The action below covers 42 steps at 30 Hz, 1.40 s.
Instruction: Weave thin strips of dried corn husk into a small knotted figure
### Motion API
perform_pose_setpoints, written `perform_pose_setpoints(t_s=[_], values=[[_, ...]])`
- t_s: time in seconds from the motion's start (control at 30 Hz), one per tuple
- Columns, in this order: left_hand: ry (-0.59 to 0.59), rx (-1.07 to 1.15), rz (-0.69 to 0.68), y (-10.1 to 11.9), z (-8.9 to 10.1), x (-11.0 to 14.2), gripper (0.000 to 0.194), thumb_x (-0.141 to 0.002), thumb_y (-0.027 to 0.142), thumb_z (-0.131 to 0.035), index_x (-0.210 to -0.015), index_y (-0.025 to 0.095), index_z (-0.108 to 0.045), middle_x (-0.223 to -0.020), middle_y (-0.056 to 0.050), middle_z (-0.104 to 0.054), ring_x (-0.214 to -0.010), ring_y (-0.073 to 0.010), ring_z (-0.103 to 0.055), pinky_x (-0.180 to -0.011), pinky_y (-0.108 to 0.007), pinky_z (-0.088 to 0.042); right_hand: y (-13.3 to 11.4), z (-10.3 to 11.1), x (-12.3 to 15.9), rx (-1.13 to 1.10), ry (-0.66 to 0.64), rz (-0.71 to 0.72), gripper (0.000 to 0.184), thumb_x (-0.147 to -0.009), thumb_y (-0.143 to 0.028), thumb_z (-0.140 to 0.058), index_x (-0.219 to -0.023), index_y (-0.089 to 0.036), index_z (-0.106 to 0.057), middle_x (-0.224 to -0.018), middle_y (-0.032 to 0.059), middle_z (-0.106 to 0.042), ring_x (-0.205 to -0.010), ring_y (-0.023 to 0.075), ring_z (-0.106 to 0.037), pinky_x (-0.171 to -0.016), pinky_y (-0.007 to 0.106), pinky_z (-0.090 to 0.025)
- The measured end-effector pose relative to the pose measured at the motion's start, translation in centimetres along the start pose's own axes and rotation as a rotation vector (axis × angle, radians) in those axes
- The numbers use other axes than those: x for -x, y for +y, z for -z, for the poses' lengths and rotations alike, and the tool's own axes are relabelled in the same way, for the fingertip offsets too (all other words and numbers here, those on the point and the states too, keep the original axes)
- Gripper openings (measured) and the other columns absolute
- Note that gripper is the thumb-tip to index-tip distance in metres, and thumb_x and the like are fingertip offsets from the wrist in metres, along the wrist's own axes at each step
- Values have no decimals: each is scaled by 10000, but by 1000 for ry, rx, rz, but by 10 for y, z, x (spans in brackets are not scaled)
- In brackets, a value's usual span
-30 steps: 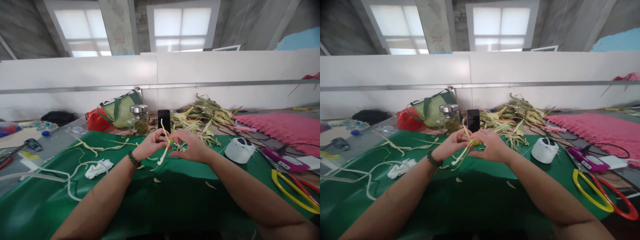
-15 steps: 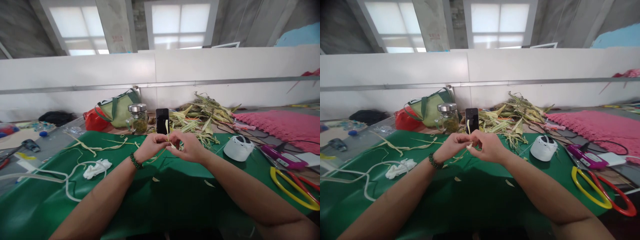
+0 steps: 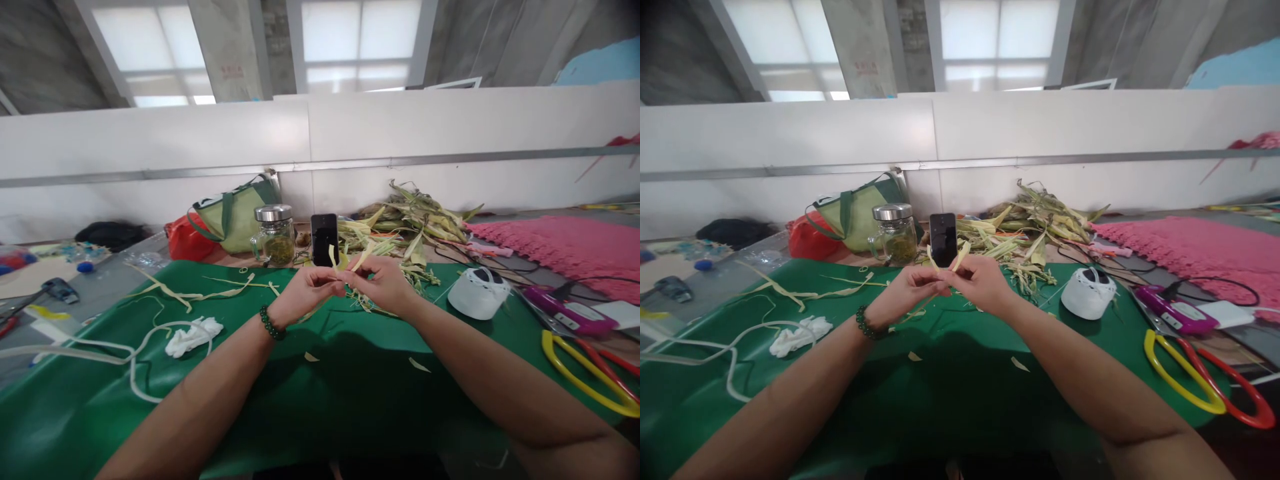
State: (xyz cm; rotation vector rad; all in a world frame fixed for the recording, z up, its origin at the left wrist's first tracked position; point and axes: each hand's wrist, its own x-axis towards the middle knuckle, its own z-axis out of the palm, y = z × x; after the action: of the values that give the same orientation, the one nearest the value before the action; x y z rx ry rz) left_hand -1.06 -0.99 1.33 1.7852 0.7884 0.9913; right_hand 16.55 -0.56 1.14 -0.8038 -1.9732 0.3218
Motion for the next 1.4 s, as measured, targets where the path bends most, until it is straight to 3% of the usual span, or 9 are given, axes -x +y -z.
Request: perform_pose_setpoints(t_s=[0.43,0.6,0.83,0.9,1.0,1.07,1.2,1.3,1.4], values=[[101,-210,-234,-3,-8,3,260,-796,386,-613,-774,146,-712,-829,-82,-720,-787,-204,-638,-698,-271,-482,-3,7,-2,-206,11,34,327,-800,-387,-614,-566,-158,-624,-579,22,-624,-526,107,-541,-486,221,-395],[87,-385,-285,-1,-7,4,262,-827,351,-563,-715,150,-689,-720,-54,-705,-679,-164,-629,-623,-234,-468,-8,12,-2,-262,5,2,350,-779,-399,-630,-524,-159,-619,-551,16,-622,-455,85,-503,-429,211,-371],[8,-581,-179,0,3,2,214,-812,231,-537,-650,137,-640,-590,-13,-628,-558,-116,-540,-526,-199,-372,9,14,-8,-175,-8,-169,394,-761,-462,-605,-505,-164,-570,-486,2,-553,-399,92,-469,-405,231,-370],[1,-613,-115,0,5,0,229,-805,220,-529,-602,140,-597,-535,11,-569,-516,-100,-486,-493,-197,-328,14,16,-11,-22,-8,-197,354,-779,-456,-567,-578,-166,-592,-541,29,-591,-480,142,-541,-475,276,-437],[21,-603,-5,-2,5,-1,89,-760,199,-563,-682,155,-558,-518,43,-519,-503,-98,-467,-478,-195,-310,11,19,-12,327,238,-4,319,-740,-385,-608,-958,-152,-625,-1001,137,-655,-933,274,-596,-806,426,-469],[45,-545,54,-2,3,-1,151,-716,163,-590,-854,167,-530,-541,63,-530,-516,-108,-496,-486,-195,-332,4,17,-10,395,100,158,409,-748,-379,-608,-1091,-158,-590,-1165,148,-607,-1091,295,-531,-944,458,-386],[22,-523,57,1,-1,2,327,-708,151,-591,-1003,181,-454,-545,76,-550,-535,-128,-534,-515,-210,-366,-5,7,-4,325,-317,122,270,-830,-399,-556,-710,-179,-656,-709,39,-676,-698,171,-592,-780,319,-416],[4,-516,-21,6,1,4,371,-729,154,-582,-1072,179,-443,-612,53,-605,-608,-139,-582,-606,-238,-423,-4,4,-3,166,-356,16,313,-872,-316,-487,-642,-169,-641,-604,5,-622,-567,109,-516,-567,221,-356],[8,-550,-111,11,3,7,464,-746,136,-560,-1187,174,-420,-644,45,-617,-650,-141,-597,-659,-250,-441,-4,6,-5,-11,-336,-63,237,-823,-301,-535,-665,-157,-637,-594,0,-600,-535,96,-486,-513,202,-334]])
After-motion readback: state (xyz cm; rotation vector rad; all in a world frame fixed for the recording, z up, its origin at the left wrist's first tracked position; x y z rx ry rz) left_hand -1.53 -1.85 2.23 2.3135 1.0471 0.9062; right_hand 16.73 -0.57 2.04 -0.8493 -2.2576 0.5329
